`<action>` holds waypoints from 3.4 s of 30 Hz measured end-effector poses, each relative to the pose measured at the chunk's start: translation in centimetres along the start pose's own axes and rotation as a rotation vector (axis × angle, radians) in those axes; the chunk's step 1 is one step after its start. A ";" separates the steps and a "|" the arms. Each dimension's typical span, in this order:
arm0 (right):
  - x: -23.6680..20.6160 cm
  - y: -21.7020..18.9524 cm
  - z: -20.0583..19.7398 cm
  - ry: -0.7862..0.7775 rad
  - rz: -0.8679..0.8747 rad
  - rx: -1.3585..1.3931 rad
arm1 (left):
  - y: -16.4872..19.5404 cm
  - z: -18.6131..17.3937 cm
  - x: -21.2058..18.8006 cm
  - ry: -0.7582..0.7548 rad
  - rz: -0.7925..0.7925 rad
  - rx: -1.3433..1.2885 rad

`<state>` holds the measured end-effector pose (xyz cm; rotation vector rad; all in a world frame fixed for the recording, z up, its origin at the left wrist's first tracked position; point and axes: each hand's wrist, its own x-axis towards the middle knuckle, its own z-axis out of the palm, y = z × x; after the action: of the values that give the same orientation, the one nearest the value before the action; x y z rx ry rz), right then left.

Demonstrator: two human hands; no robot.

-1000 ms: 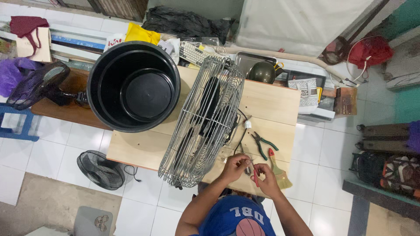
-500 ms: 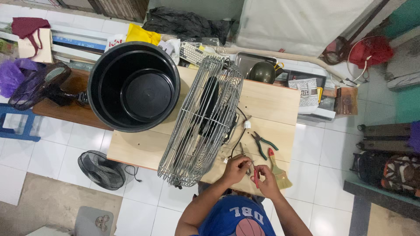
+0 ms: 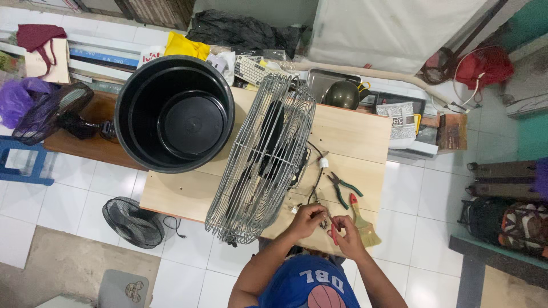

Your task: The person works on an electric fan lying on a table, using pliers and a screwdriver to manipulate the fan's power cord and plug components. They strip and rework the wiring connection, handling small parts one at a time while the fan stays on the table.

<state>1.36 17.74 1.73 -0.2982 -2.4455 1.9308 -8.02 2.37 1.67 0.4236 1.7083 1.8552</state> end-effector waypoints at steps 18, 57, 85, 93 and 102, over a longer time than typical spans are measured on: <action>2.5 -1.4 -3.0 -0.046 -0.164 -0.547 | 1.6 -1.1 1.5 -0.350 -0.214 -0.220; 0.4 -2.1 -1.7 0.048 0.399 -0.373 | 0.1 -0.4 -1.3 0.180 0.234 0.291; 10.9 -5.4 -1.8 -0.037 0.349 -0.745 | 1.3 -1.3 -0.7 0.065 0.146 0.387; 8.9 -3.8 -3.4 -0.128 0.429 -0.096 | 0.9 -1.9 -0.8 0.079 0.123 0.382; 4.1 -0.6 -6.0 -0.379 0.120 0.183 | 0.3 -2.6 -0.8 0.033 0.163 0.385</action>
<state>-1.95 24.02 3.30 -0.0813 -2.4808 2.4420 -8.97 -0.20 1.79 0.7063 2.1146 1.6443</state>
